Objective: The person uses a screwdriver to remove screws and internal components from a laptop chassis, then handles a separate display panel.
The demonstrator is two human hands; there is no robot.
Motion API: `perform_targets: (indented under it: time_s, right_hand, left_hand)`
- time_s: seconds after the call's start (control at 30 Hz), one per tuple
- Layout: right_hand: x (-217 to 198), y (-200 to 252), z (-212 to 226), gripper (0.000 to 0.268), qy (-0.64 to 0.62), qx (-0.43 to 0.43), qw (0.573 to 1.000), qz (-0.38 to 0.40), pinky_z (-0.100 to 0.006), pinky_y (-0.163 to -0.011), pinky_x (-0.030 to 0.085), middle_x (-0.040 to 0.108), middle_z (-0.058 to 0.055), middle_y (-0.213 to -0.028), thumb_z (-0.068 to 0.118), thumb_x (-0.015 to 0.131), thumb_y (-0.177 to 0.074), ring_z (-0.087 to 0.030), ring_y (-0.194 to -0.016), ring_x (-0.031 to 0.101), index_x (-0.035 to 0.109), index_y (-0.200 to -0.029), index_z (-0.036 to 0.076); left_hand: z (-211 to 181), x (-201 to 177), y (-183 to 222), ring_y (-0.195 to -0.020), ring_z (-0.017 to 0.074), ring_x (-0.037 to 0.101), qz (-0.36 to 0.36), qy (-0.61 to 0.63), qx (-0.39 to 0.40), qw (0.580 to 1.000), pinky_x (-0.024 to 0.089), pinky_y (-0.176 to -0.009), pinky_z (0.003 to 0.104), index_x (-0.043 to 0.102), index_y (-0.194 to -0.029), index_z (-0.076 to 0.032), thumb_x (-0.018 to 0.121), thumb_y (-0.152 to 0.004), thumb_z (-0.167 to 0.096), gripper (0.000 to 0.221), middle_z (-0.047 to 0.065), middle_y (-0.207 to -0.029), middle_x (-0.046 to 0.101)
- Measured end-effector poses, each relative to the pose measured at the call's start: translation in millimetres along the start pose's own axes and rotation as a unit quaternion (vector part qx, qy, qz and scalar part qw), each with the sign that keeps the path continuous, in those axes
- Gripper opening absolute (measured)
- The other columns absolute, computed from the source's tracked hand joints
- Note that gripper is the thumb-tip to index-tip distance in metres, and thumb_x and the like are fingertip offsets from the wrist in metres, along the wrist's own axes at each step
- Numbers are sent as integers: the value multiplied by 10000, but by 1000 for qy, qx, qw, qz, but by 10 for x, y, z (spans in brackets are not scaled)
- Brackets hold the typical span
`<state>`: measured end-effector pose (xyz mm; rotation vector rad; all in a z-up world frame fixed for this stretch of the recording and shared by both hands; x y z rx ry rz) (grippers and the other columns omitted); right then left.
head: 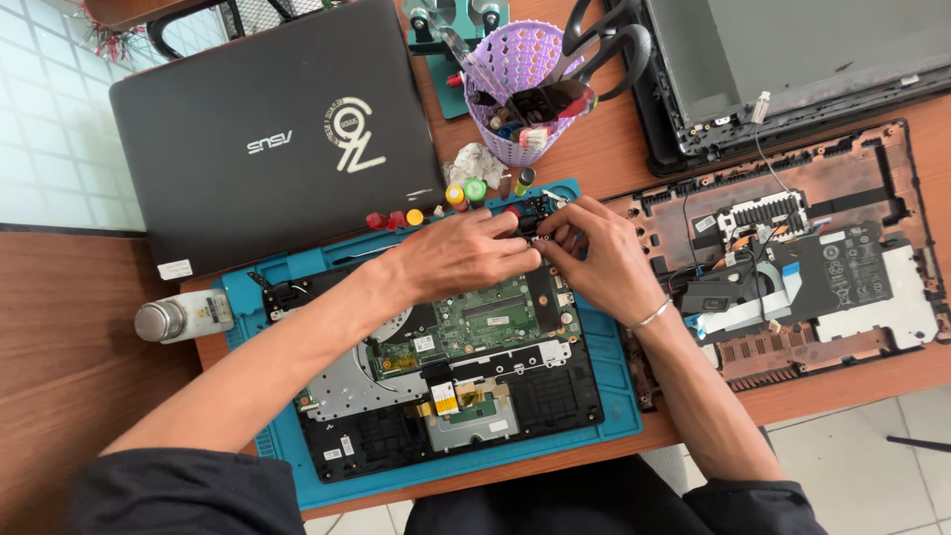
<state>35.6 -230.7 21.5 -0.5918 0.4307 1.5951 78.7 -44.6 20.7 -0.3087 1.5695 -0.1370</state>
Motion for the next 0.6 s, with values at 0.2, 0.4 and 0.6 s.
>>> perform_targets:
  time_s: [0.2,0.4,0.6]
  right_hand:
    - [-52,0,11,189,-6,4,1000,25,-302,-689,560,625,-74,-893,86,813,-817,-176,-775,679,733,-984,45]
    - [-50,-3,17,206,-11,26,999,35,-314,-720,583,629,-74,-920,67,799,-817,-184,-816,694,729,-1010,51]
    - [-45,2,3,214,-8,21,999,32,-311,-729,582,625,-77,-928,46,786,-813,-189,-820,688,732,-1020,51]
  left_hand:
    - [41,-50,0,-1005,199,598,9,56,-32,998,558,-856,340,557,-1089,-101,639,-880,-101,224,13,-981,571]
    - [104,-49,-56,-996,218,598,56,128,-46,989,557,-841,361,550,-1170,-90,639,-854,-32,333,21,-995,575]
    - [127,-66,-105,-989,225,601,90,146,-52,984,556,-800,371,551,-1166,-100,641,-844,-29,341,10,-1005,599]
Point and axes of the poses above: each hand's wrist, its own y-axis away from the middle knuckle, its own x-axis out of the palm, z = x × y, the point moved 3 cm from there along -y, towards the middle knuckle
